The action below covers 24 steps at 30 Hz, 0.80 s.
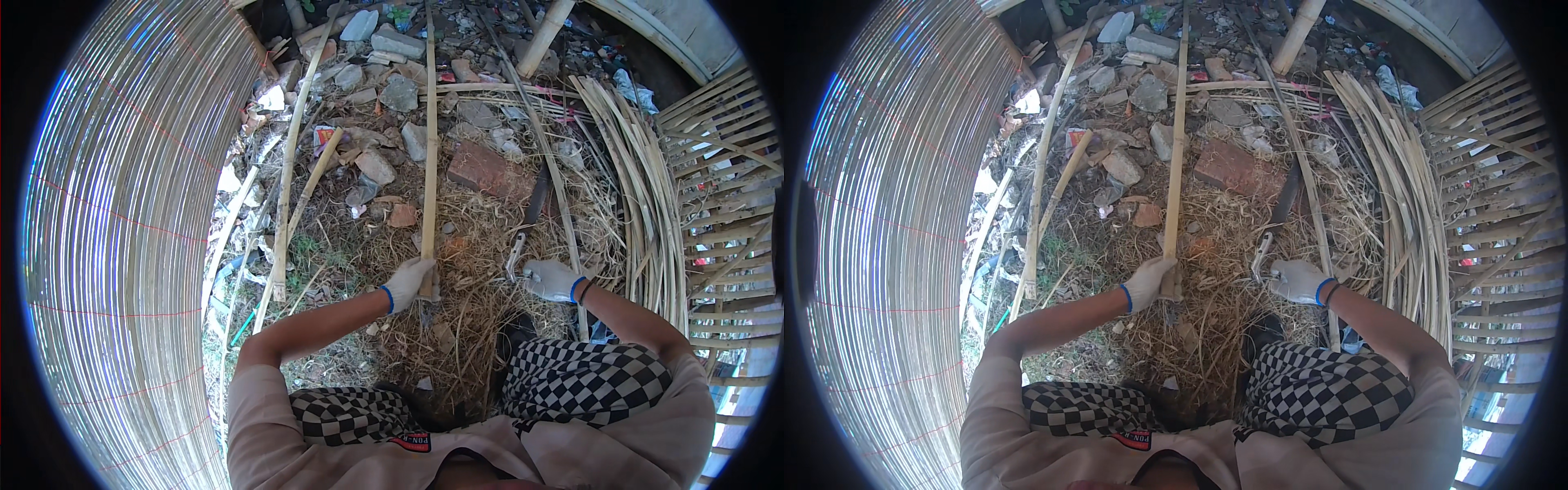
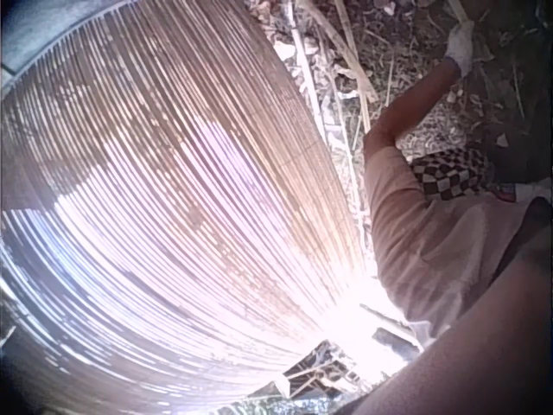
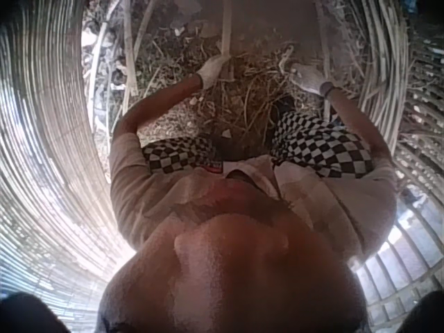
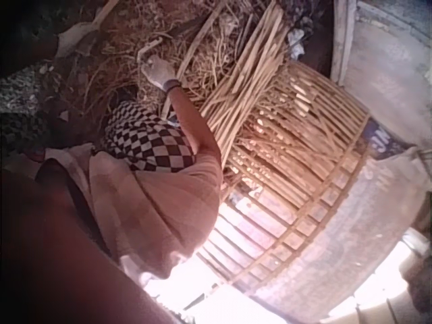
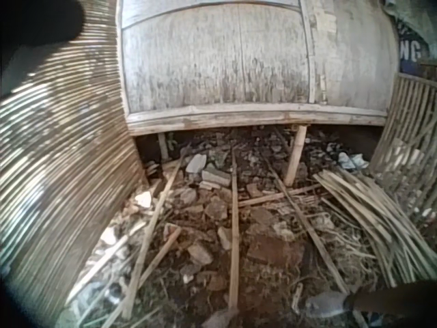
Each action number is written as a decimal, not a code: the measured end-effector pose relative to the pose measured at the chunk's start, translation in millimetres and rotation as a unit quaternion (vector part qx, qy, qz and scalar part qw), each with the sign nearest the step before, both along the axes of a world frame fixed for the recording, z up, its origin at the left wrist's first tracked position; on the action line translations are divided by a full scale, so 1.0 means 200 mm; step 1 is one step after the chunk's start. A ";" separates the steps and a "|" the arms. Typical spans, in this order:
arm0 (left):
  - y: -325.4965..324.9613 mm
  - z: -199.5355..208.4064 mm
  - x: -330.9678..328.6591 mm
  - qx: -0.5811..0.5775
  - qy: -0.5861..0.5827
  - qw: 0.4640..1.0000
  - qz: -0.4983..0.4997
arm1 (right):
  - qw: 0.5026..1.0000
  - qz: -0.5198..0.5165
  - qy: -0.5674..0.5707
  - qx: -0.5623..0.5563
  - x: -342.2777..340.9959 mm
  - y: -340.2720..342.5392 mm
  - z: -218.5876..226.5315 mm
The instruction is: Arranging thin bamboo strips into a grid pattern to prepare for weaving a mat or structure.
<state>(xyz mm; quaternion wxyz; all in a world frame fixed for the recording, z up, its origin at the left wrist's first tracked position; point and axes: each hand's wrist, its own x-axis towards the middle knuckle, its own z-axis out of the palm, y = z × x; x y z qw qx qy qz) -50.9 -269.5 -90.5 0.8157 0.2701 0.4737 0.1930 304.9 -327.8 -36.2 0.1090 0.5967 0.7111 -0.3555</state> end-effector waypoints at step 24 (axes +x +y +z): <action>-0.32 0.06 -0.05 -0.015 0.017 0.990 0.137 | 0.999 -0.043 0.003 0.001 -0.01 -0.04 0.00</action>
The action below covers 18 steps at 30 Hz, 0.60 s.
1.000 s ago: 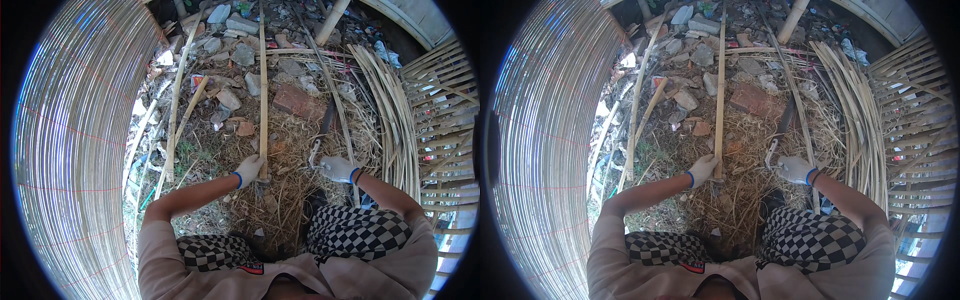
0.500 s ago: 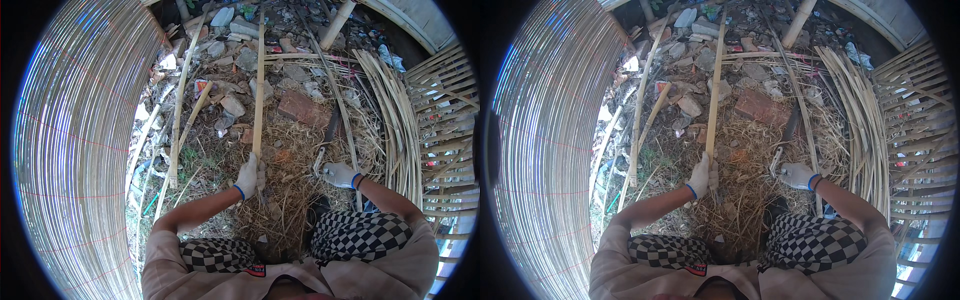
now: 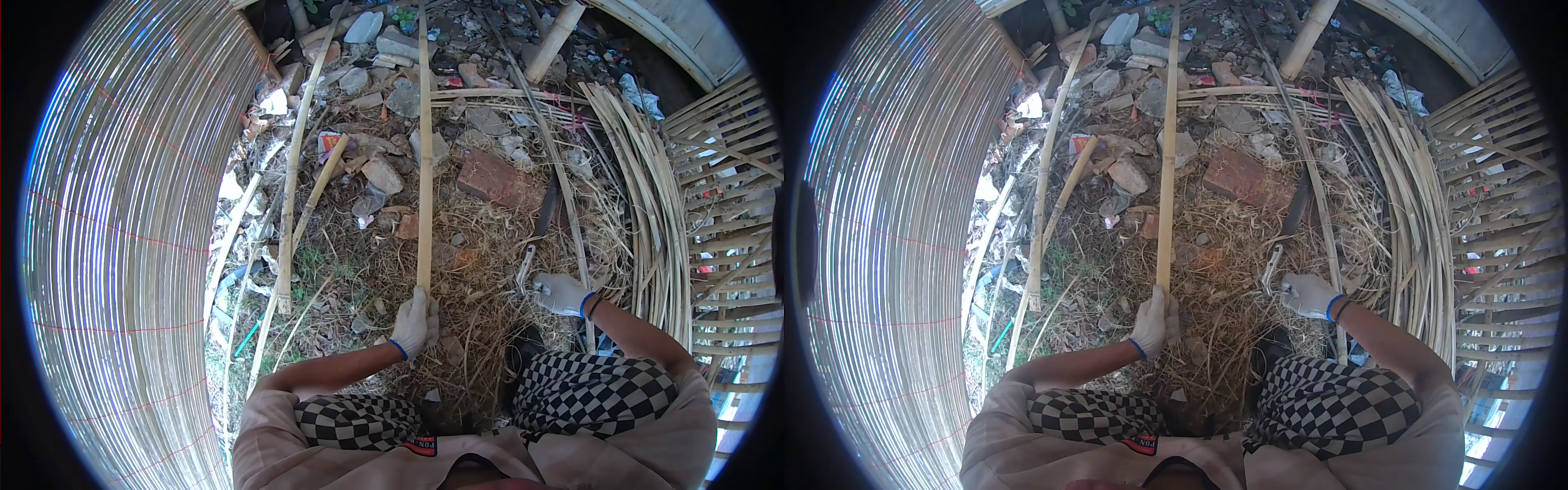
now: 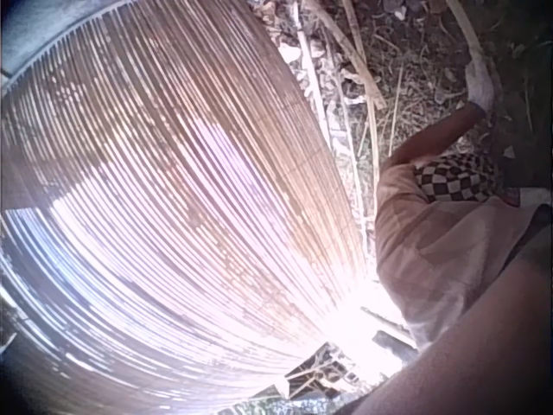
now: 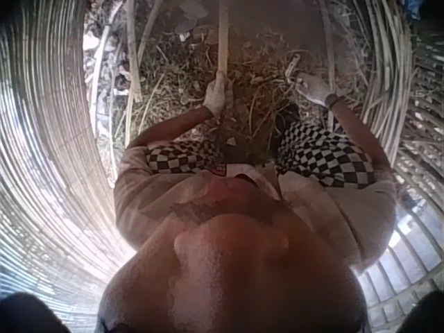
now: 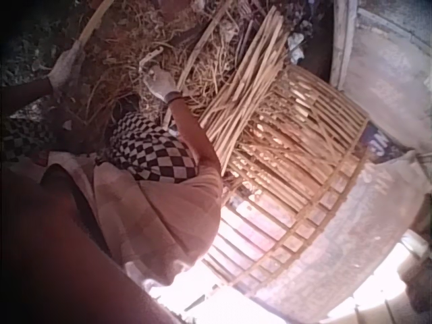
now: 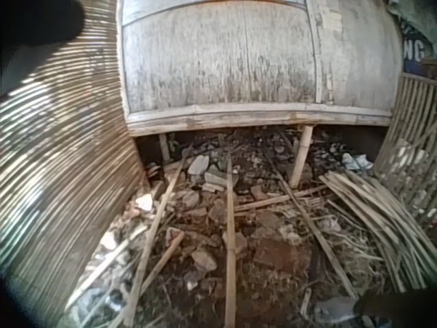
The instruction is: Arranging thin bamboo strips into a grid pattern to prepare for weaving a mat or structure.
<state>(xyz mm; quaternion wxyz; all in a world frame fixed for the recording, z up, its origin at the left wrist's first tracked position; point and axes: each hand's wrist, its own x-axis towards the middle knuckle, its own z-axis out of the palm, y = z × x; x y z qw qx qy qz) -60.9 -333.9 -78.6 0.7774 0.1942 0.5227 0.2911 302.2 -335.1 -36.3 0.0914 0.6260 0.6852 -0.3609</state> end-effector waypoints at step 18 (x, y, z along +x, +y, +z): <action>0.27 -0.05 -0.14 0.025 0.014 0.988 -0.149 | 0.955 -0.073 0.014 0.287 -0.01 -0.03 0.06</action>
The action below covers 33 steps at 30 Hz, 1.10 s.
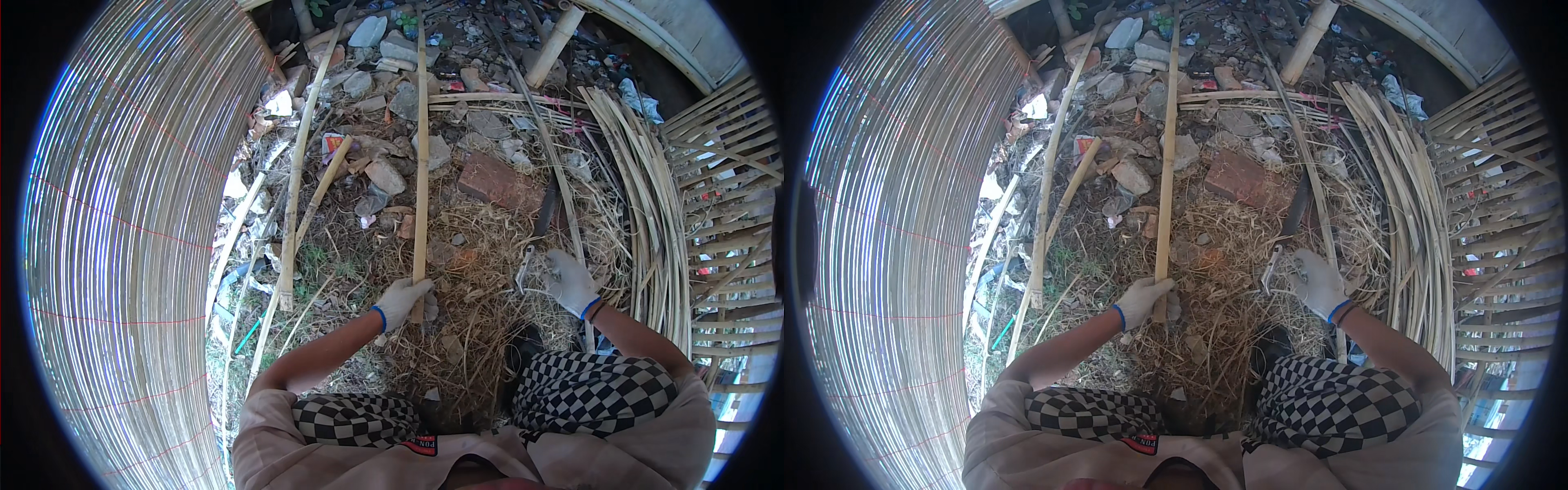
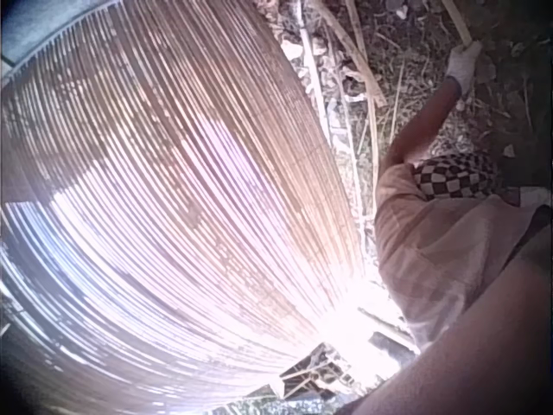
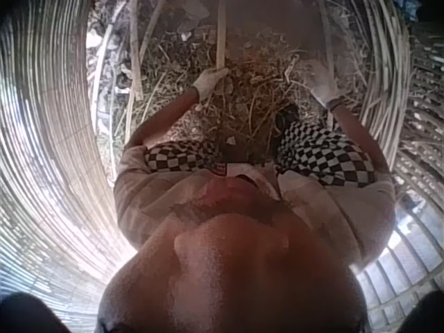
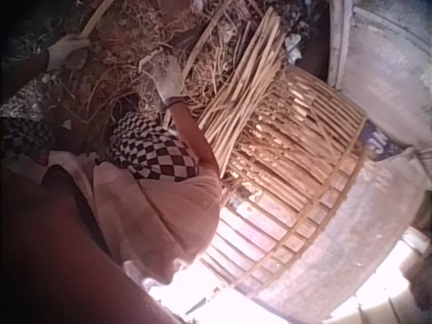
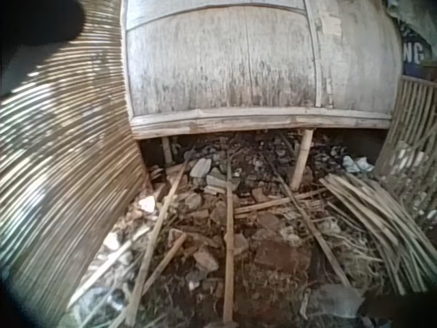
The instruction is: Arranging thin bamboo strips into a grid pattern to prepare for weaving a mat or structure.
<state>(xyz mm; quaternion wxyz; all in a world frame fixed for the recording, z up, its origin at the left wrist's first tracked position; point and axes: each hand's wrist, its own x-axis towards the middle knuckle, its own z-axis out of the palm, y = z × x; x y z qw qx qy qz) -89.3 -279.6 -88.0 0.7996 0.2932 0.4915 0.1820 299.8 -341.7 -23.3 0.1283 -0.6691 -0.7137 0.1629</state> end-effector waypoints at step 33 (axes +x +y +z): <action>0.06 -0.03 -0.04 0.061 0.050 0.995 0.053 | 0.856 -0.379 0.350 -0.042 0.08 -0.01 0.04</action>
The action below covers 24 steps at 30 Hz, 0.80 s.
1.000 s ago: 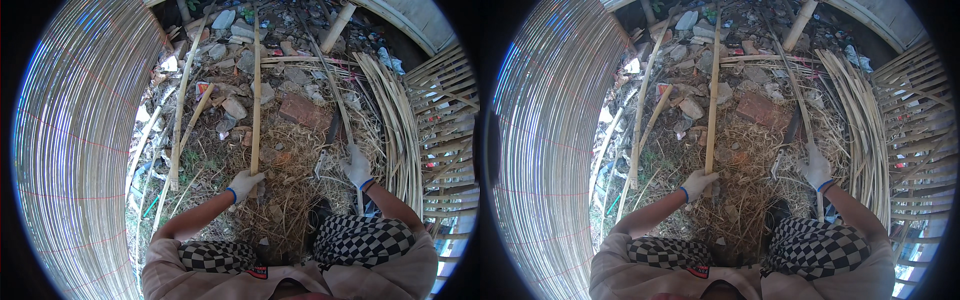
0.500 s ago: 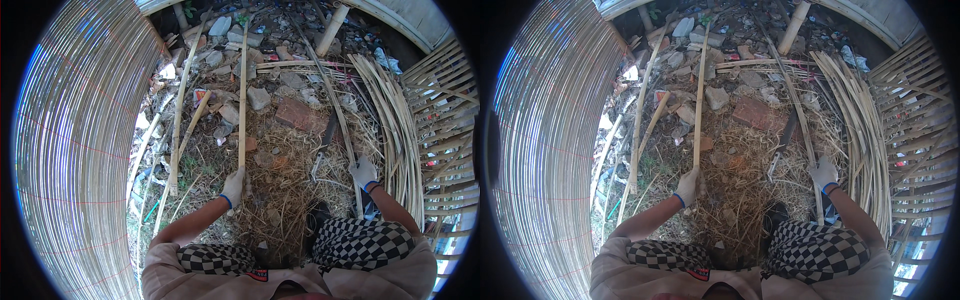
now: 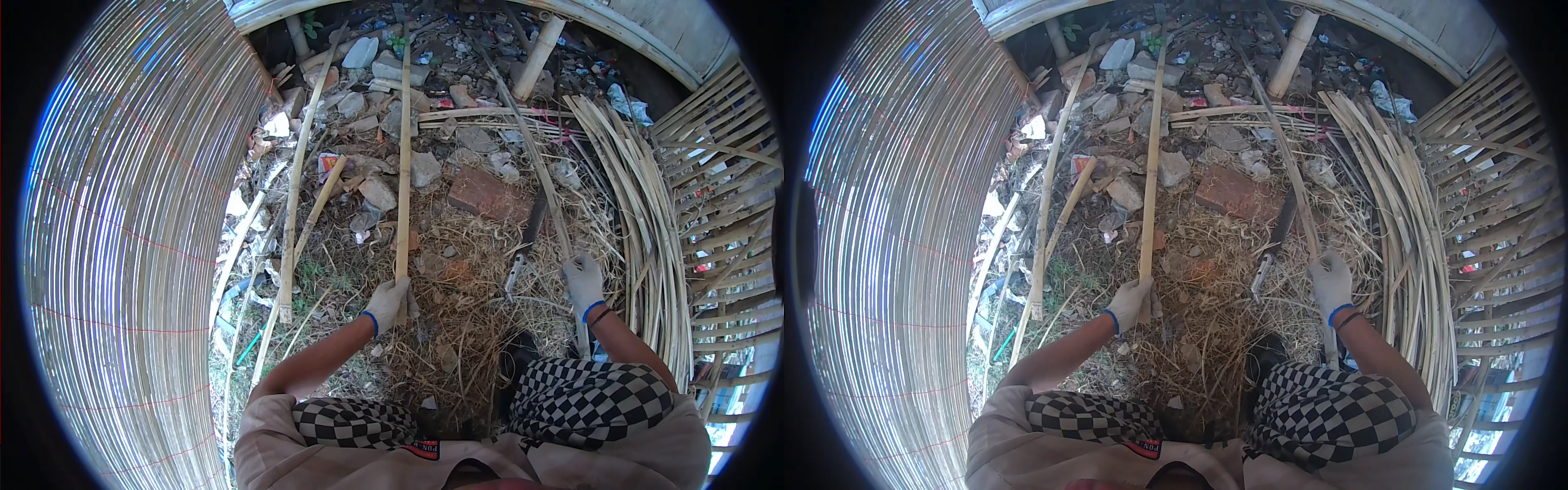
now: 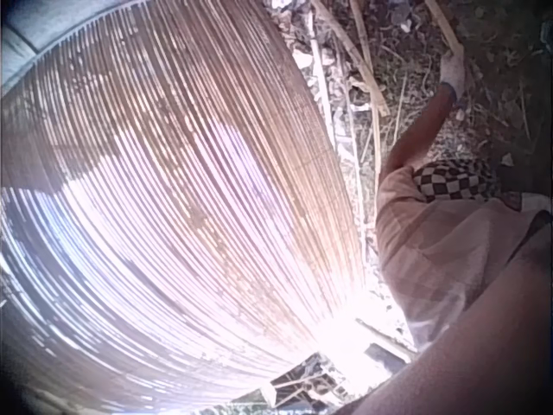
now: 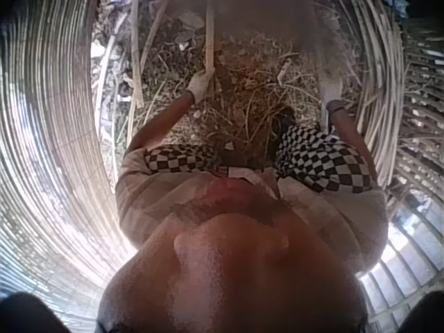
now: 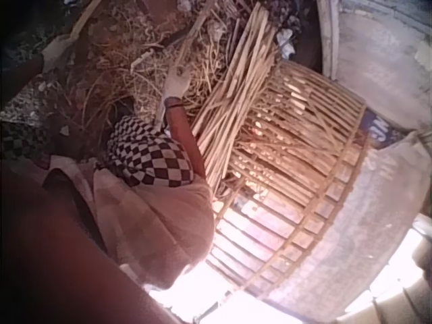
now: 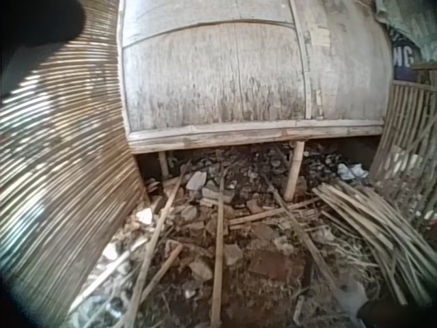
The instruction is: Arranging thin bamboo strips into a grid pattern to prepare for weaving a mat or structure.
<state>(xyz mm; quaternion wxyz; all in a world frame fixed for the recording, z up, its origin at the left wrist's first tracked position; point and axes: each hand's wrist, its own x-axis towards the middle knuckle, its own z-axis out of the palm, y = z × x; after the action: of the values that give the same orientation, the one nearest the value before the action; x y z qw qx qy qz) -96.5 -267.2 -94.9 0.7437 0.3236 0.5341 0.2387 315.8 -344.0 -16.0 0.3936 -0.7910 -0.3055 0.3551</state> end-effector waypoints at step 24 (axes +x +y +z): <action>-0.04 0.06 0.07 0.048 0.023 0.998 0.026 | 0.996 0.087 0.000 -0.024 -0.12 0.65 -0.22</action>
<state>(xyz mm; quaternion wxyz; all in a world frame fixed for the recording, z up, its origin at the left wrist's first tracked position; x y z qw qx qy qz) -81.9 -275.5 -83.4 0.7084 0.3498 0.5475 0.2757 291.5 -214.7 -59.3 0.3418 -0.7708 -0.3645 0.3951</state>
